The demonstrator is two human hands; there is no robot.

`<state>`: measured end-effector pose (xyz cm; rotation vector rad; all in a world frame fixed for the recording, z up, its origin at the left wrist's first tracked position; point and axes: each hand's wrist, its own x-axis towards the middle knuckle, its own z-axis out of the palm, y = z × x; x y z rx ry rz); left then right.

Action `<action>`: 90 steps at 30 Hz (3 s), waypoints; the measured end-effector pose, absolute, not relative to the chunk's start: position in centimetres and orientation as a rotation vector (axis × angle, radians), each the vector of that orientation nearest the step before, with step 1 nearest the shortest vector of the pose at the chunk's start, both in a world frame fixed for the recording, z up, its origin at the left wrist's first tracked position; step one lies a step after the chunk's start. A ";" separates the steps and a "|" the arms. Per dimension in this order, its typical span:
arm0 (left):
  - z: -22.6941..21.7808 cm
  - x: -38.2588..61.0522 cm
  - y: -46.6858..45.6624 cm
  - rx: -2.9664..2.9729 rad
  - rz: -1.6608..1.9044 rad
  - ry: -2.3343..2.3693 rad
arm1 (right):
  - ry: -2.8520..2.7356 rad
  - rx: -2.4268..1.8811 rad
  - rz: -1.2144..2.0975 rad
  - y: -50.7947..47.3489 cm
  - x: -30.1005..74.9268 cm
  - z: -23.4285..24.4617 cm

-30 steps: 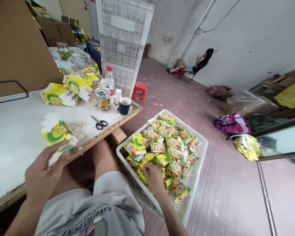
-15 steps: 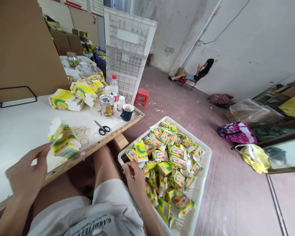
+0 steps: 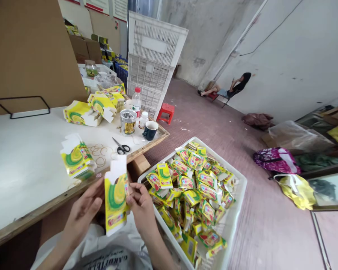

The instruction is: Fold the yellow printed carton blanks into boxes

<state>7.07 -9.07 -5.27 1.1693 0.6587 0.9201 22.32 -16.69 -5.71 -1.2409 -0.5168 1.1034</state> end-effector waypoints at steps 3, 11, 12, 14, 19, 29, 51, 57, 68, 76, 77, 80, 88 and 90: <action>-4.5 7.5 -8.7 0.775 0.630 0.522 | -0.502 -1.200 1.136 -16.7 21.0 -6.0; -4.4 8.0 -8.5 0.723 0.597 0.465 | -0.545 -1.227 1.079 -16.7 20.8 -5.5; -4.6 8.1 -8.5 0.728 0.616 0.491 | -0.567 -1.252 1.063 -16.8 20.8 -5.4; -4.9 8.4 -8.6 0.733 0.644 0.546 | -0.622 -1.329 1.017 -16.8 20.7 -5.4; -5.4 8.9 -8.7 0.884 0.652 0.676 | -0.662 -1.449 0.911 -16.8 20.2 -5.4; -4.8 7.4 -8.0 1.359 0.605 0.648 | -0.872 -1.365 0.884 -17.3 22.2 -4.8; -4.3 7.6 -8.8 1.366 0.514 0.575 | -1.141 -1.465 0.593 -18.0 24.8 -2.8; -4.4 7.9 -9.0 1.405 0.520 0.589 | -1.138 -1.695 0.825 -18.0 24.7 -2.6; -3.6 8.2 -9.2 1.363 0.496 0.577 | -1.152 -1.788 0.773 -17.6 23.8 -3.7; -3.8 8.5 -9.1 1.323 0.543 0.710 | -1.198 -1.681 0.661 -18.5 24.2 -3.1; -3.9 8.7 -9.2 1.314 0.527 0.709 | -1.207 -1.685 0.654 -18.7 24.4 -2.8; -4.1 9.3 -9.8 1.312 0.437 0.654 | -1.195 -1.748 0.680 -19.6 25.7 -2.1; -5.5 9.1 -8.5 1.487 0.391 0.696 | -1.151 -2.225 0.733 -28.0 36.2 -1.2; -5.7 8.6 -7.6 1.644 0.451 0.738 | -1.151 -2.315 0.771 -29.6 37.6 -1.7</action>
